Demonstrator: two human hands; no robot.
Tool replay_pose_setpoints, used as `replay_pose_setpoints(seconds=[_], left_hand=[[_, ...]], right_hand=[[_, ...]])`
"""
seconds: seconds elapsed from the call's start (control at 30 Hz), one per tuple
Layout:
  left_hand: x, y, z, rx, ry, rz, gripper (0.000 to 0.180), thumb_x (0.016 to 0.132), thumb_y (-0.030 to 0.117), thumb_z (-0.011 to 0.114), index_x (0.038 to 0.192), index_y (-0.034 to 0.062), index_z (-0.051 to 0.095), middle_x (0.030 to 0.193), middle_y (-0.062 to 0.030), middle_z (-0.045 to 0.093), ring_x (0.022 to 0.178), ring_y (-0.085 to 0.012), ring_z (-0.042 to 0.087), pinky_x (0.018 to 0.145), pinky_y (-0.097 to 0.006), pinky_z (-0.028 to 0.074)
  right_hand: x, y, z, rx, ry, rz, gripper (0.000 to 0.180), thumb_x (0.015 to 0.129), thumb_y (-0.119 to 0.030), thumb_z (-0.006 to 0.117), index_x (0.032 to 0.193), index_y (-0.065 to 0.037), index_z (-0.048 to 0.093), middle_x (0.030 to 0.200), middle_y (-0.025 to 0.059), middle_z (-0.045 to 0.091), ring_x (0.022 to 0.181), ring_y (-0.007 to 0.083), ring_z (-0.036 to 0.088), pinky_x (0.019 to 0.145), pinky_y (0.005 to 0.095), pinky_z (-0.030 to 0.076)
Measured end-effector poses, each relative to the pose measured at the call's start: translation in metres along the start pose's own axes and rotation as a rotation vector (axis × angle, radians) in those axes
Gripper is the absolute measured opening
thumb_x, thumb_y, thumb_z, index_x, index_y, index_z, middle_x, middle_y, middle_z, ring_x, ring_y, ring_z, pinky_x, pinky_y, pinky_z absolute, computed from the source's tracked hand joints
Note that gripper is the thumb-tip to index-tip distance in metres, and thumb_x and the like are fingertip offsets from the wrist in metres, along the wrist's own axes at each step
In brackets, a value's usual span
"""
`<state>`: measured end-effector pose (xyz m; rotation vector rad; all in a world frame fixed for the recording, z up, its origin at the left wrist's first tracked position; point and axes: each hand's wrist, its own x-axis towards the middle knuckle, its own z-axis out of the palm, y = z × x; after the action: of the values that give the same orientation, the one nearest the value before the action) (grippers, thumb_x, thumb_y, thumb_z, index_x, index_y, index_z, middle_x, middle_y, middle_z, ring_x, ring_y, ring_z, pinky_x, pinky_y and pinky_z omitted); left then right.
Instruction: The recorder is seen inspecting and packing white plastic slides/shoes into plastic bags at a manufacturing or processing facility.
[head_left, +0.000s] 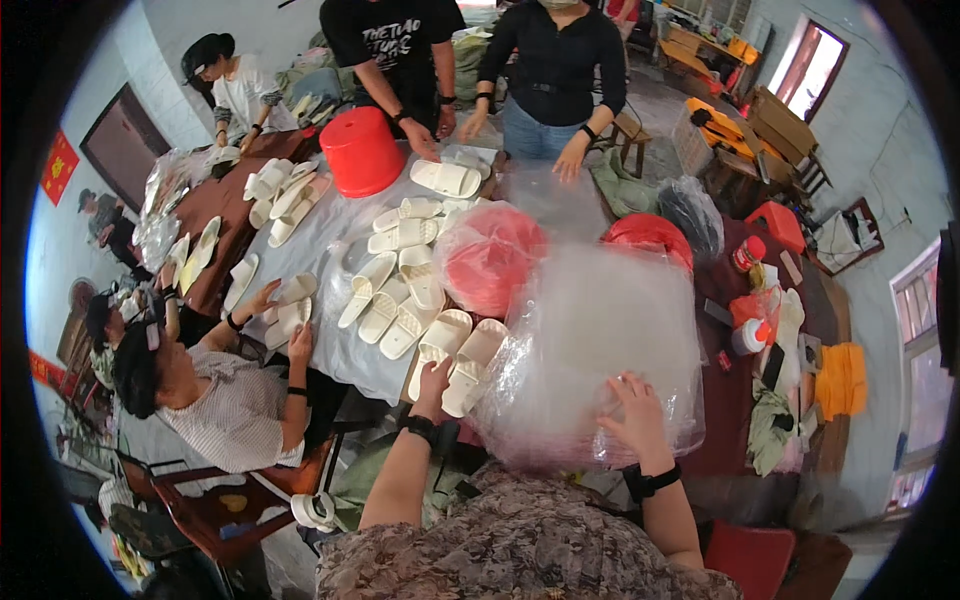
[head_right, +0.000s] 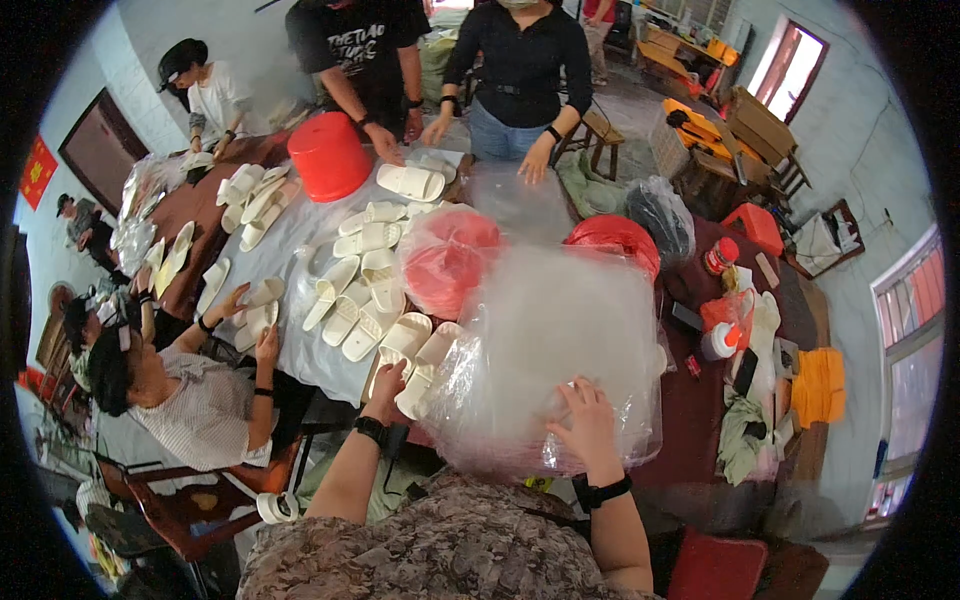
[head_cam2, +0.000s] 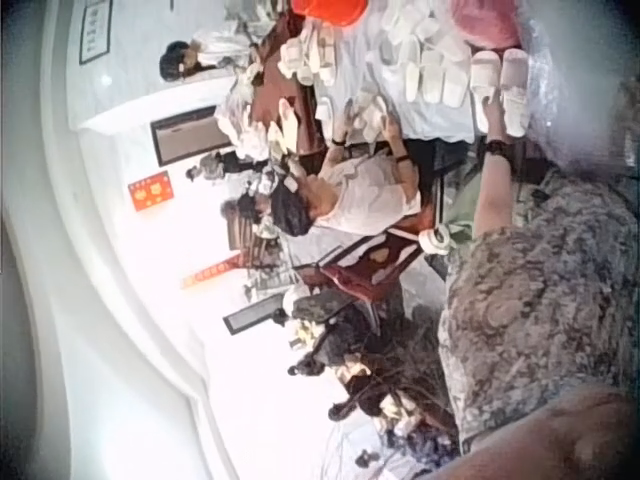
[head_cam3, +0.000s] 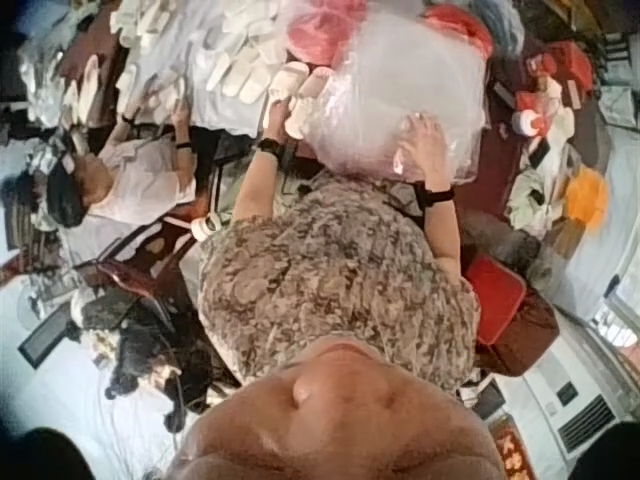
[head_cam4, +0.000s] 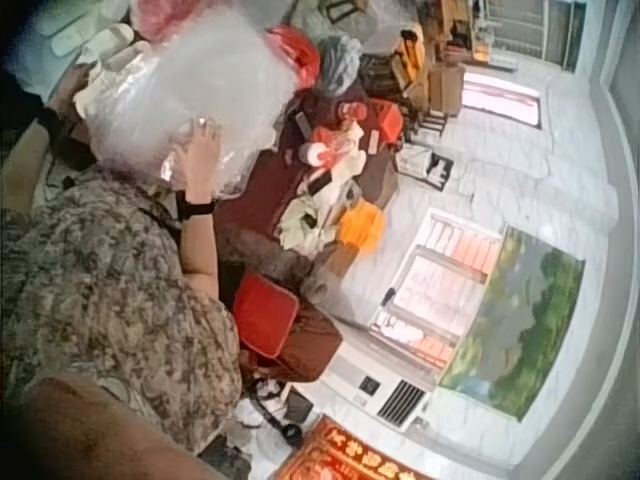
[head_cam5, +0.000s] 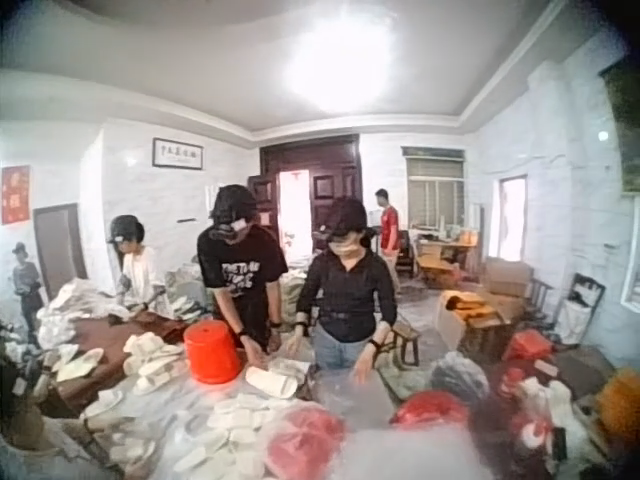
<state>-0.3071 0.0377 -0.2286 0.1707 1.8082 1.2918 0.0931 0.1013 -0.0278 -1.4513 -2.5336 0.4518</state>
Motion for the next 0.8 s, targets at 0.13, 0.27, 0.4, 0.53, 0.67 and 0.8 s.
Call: replay_pose_setpoints(seconds=[0.13,0.27,0.4,0.53,0.67,0.8], left_hand=[[0.042,-0.022,0.006,-0.08,-0.022,-0.116,0.087,0.082,0.031,0.075,0.147,0.0016,0.025,0.096,-0.0108,0.058,0.077,-0.0156,0.055,0.062,-0.028,0.047],[0.058,-0.035,0.034,-0.374,-0.153,-0.205,0.085,0.086,0.032,0.073,0.148,0.0043,0.021,0.116,-0.0167,0.054,0.09,-0.0264,0.057,0.07,-0.032,0.05],[0.066,-0.036,0.045,-0.649,-0.29,-0.341,0.055,0.089,0.035,0.069,0.127,0.0027,0.047,0.114,-0.0162,0.056,0.1,-0.0289,0.057,0.089,-0.036,0.049],[0.063,-0.034,0.03,-0.919,-0.329,-0.346,0.043,0.089,0.036,0.067,0.115,0.0023,0.055,0.105,-0.014,0.06,0.1,-0.0267,0.058,0.094,-0.039,0.048],[0.01,0.005,0.015,-1.091,-0.312,-0.279,0.04,0.09,0.028,0.065,0.119,0.0023,0.054,0.104,-0.013,0.058,0.102,-0.0295,0.056,0.102,-0.044,0.044],[-0.055,0.057,-0.022,-1.169,-0.321,-0.104,0.035,0.097,0.028,0.055,0.125,0.006,0.053,0.123,-0.0152,0.052,0.118,-0.0301,0.049,0.109,-0.048,0.038]], right_hand=[[0.001,0.002,0.004,0.027,0.015,0.006,0.069,0.067,-0.035,0.081,0.129,-0.014,0.059,0.137,0.0116,0.05,0.123,0.0341,0.049,0.1,0.0475,0.042],[-0.003,0.009,0.007,0.071,0.046,-0.003,0.067,0.068,-0.038,0.079,0.127,-0.014,0.06,0.138,0.0117,0.051,0.124,0.0342,0.049,0.102,0.0472,0.041],[-0.005,0.006,0.005,0.043,0.071,-0.01,0.067,0.067,-0.036,0.08,0.127,-0.014,0.06,0.137,0.0117,0.051,0.124,0.0344,0.049,0.102,0.0467,0.041],[-0.003,0.003,0.0,0.061,0.067,-0.042,0.068,0.066,-0.034,0.081,0.128,-0.015,0.059,0.137,0.0119,0.051,0.124,0.0343,0.049,0.102,0.0469,0.041],[-0.005,0.013,0.002,0.054,0.032,-0.038,0.068,0.068,-0.034,0.081,0.129,-0.015,0.058,0.137,0.0127,0.05,0.123,0.0339,0.049,0.101,0.0477,0.041],[-0.005,0.014,0.0,0.031,0.036,-0.054,0.068,0.069,-0.035,0.081,0.129,-0.015,0.057,0.136,0.0123,0.05,0.122,0.0336,0.05,0.099,0.0476,0.042]])
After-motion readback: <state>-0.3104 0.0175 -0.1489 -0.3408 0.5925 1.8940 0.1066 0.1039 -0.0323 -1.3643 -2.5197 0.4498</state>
